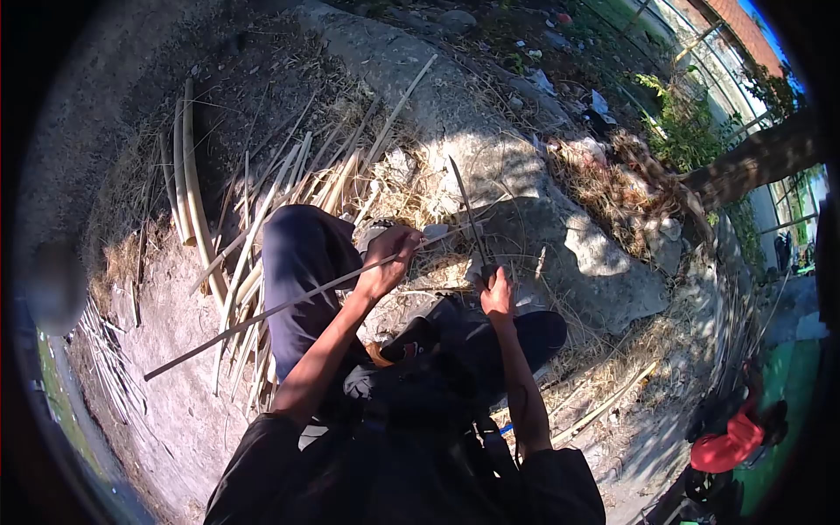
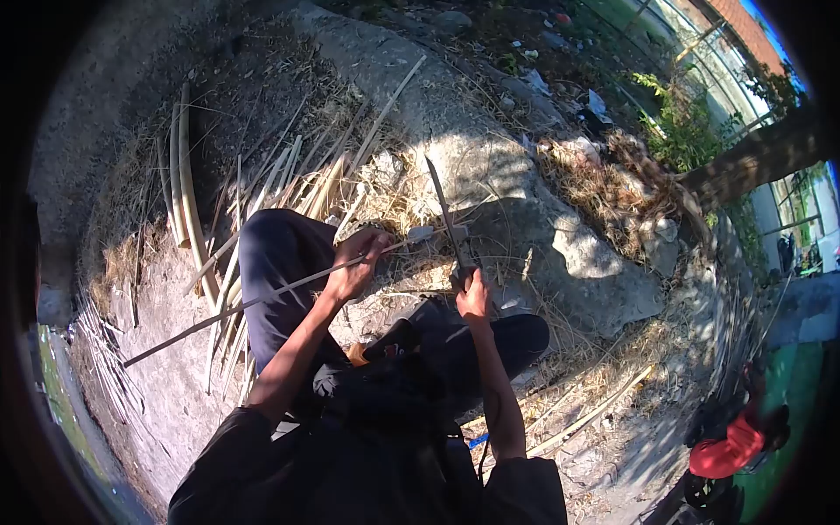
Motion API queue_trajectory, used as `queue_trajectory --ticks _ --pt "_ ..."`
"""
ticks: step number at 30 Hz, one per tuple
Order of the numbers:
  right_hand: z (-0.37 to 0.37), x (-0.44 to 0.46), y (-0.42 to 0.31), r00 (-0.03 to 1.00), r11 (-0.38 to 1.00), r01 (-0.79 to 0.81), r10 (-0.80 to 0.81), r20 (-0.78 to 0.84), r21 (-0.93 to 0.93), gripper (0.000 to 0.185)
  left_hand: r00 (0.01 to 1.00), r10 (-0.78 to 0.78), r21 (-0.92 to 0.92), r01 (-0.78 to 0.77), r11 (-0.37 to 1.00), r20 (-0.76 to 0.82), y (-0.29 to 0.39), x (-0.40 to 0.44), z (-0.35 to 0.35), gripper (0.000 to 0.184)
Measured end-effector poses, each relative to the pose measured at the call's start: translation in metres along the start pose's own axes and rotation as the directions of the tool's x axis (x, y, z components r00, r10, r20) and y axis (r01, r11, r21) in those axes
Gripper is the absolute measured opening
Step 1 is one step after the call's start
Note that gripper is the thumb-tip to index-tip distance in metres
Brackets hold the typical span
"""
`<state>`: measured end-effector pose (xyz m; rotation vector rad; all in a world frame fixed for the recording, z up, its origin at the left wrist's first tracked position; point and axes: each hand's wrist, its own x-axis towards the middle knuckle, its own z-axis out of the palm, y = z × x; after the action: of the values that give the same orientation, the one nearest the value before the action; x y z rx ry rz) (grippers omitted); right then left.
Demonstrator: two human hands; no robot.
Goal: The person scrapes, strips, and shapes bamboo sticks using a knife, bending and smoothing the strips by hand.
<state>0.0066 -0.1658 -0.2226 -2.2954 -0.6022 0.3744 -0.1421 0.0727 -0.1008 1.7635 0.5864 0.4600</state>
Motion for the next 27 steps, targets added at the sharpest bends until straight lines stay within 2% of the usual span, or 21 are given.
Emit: queue_trajectory --ticks 1,2,3,5,6,7,10,13,15,17,18,19,20,21,23,24,25,27 --pt "0.013 0.002 0.002 0.988 0.996 0.073 -0.078 -0.133 -0.044 0.038 1.0 0.022 0.007 -0.022 1.0 0.004 0.007 0.001 -0.001 0.029" --pt "0.022 0.005 0.006 0.992 0.992 0.067 -0.055 -0.11 0.11 0.036 0.994 -0.067 0.179 0.051 0.983 0.085 0.013 -0.002 -0.006 0.03" --pt "0.029 0.008 0.007 0.996 0.963 0.053 -0.032 -0.084 0.263 0.034 0.993 -0.077 0.18 0.061 0.982 0.086 0.005 -0.004 -0.004 0.03" --pt "0.049 0.014 0.025 0.994 0.973 0.056 -0.032 -0.105 0.224 0.034 0.996 -0.036 0.069 0.031 0.997 0.083 -0.015 -0.008 0.001 0.027" --pt "0.049 0.016 0.026 0.992 0.978 0.059 -0.035 -0.12 0.202 0.034 0.99 -0.071 0.144 0.053 0.988 0.121 -0.007 -0.01 -0.002 0.025" --pt "0.046 0.017 0.017 0.99 0.982 0.062 -0.038 -0.135 0.179 0.034 0.99 -0.073 0.142 0.055 0.988 0.124 0.002 -0.011 -0.003 0.025" --pt "0.035 0.015 -0.005 0.975 0.976 0.119 -0.08 -0.207 0.183 0.037 0.997 0.021 0.022 -0.023 1.0 0.072 0.015 -0.017 0.0 0.02" --pt "0.032 0.026 -0.023 0.966 0.973 0.155 -0.113 -0.233 0.171 0.036 0.995 -0.07 -0.08 0.075 0.994 0.074 0.029 -0.022 0.003 0.019" --pt "0.028 0.032 -0.036 0.965 0.917 0.244 -0.199 -0.169 0.314 0.034 0.995 -0.049 -0.079 0.056 0.995 0.084 0.024 -0.021 0.005 0.019" --pt "0.027 0.036 -0.044 0.965 0.934 0.251 -0.221 -0.138 0.254 0.029 0.992 0.058 0.108 -0.07 0.992 0.114 0.019 -0.018 0.004 0.019" --pt "0.03 0.036 -0.046 0.98 0.904 0.2 -0.192 -0.059 0.379 0.028 0.992 0.056 0.109 -0.069 0.992 0.111 0.019 -0.016 0.004 0.019" --pt "0.032 0.036 -0.047 0.985 0.859 0.136 -0.171 0.026 0.494 0.027 0.992 -0.018 0.084 0.007 0.996 0.128 0.018 -0.015 0.004 0.021" --pt "0.033 0.036 -0.048 0.984 0.858 0.134 -0.173 0.032 0.495 0.027 0.985 -0.094 0.061 0.086 0.994 0.146 0.017 -0.015 0.004 0.023" --pt "0.034 0.036 -0.046 0.981 0.867 0.129 -0.183 0.067 0.481 0.026 0.985 -0.098 0.062 0.09 0.994 0.142 0.018 -0.014 0.003 0.023" --pt "0.037 0.036 -0.044 0.975 0.875 0.124 -0.195 0.107 0.468 0.026 0.978 -0.099 0.114 0.079 0.99 0.182 0.021 -0.013 0.001 0.032" --pt "0.039 0.038 -0.042 0.971 0.862 0.134 -0.212 0.108 0.489 0.026 0.96 -0.155 0.127 0.128 0.984 0.234 0.025 -0.012 -0.002 0.046" --pt "0.04 0.039 -0.042 0.967 0.848 0.144 -0.229 0.107 0.51 0.026 0.96 -0.158 0.131 0.13 0.983 0.23 0.028 -0.013 -0.006 0.046" --pt "0.042 0.04 -0.038 0.972 0.863 0.11 -0.198 0.129 0.493 0.026 0.96 0.051 0.092 -0.08 0.993 0.277 0.032 -0.018 -0.016 0.072"
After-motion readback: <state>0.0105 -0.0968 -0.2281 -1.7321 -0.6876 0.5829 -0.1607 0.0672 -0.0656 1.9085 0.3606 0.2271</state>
